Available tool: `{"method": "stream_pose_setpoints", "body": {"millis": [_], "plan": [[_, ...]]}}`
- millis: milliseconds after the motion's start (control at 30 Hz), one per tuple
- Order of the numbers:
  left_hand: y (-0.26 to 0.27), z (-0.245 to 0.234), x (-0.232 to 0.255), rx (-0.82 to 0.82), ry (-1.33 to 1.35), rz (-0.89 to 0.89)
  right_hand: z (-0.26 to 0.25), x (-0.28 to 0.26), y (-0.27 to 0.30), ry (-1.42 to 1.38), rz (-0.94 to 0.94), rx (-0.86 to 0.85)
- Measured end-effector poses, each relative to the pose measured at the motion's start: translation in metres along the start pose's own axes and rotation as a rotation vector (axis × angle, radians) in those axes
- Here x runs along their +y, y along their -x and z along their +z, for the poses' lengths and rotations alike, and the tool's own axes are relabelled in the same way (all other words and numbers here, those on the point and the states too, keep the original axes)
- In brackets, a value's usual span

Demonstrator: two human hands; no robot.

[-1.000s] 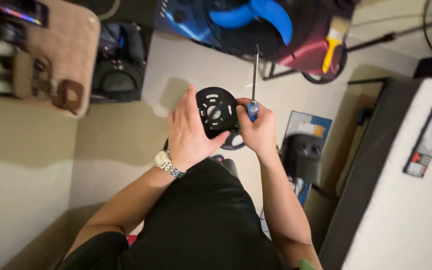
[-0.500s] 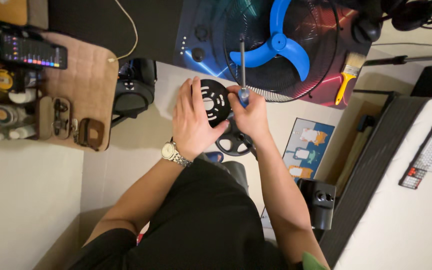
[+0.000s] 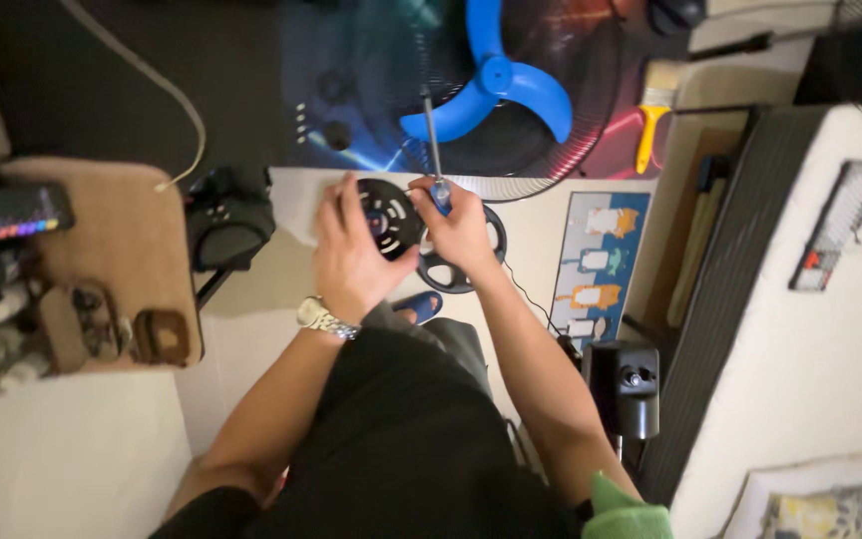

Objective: The person uses a screwdriver to tighten screws on the motor housing of a standing fan. They repeatedly reposition the fan and adjust their grip to access different screw locations on the motor casing.

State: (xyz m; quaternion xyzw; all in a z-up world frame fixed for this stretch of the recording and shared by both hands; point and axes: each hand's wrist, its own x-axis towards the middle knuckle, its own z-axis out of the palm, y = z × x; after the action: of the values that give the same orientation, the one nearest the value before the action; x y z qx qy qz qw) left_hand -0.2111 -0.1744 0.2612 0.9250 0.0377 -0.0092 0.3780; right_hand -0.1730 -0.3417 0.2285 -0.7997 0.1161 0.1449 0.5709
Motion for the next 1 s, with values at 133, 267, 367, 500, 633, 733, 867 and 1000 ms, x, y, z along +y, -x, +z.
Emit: {"method": "stream_pose_setpoints", "body": {"millis": [133, 267, 367, 500, 633, 733, 867, 1000], "plan": [[-0.021, 0.024, -0.045, -0.116, 0.194, 0.047, -0.019, 0.075, -0.011, -0.186, 0.177, 0.443], [-0.076, 0.052, -0.113, -0.518, 0.921, -0.326, -0.065, 0.161, -0.024, -0.416, 0.181, 0.963], [-0.119, 0.068, -0.155, -0.739, 1.423, -0.298, -0.088, 0.200, -0.039, -0.557, 0.279, 1.082], [-0.154, 0.089, -0.178, -0.999, 1.630, -0.299, -0.098, 0.226, -0.062, -0.767, 0.318, 0.986], [-0.163, 0.103, -0.178, -1.067, 1.577, -0.284, -0.099, 0.252, -0.082, -0.791, 0.135, 0.918], [-0.162, 0.109, -0.175, -1.059, 1.559, -0.276, -0.100, 0.262, -0.082, -0.780, 0.140, 0.907], [-0.162, 0.115, -0.176, -1.098, 1.506, -0.306, -0.106, 0.261, -0.081, -0.763, 0.107, 0.872], [-0.158, 0.133, -0.164, -1.086, 1.539, -0.336, -0.126, 0.264, -0.075, -0.699, 0.195, 0.901]]}}
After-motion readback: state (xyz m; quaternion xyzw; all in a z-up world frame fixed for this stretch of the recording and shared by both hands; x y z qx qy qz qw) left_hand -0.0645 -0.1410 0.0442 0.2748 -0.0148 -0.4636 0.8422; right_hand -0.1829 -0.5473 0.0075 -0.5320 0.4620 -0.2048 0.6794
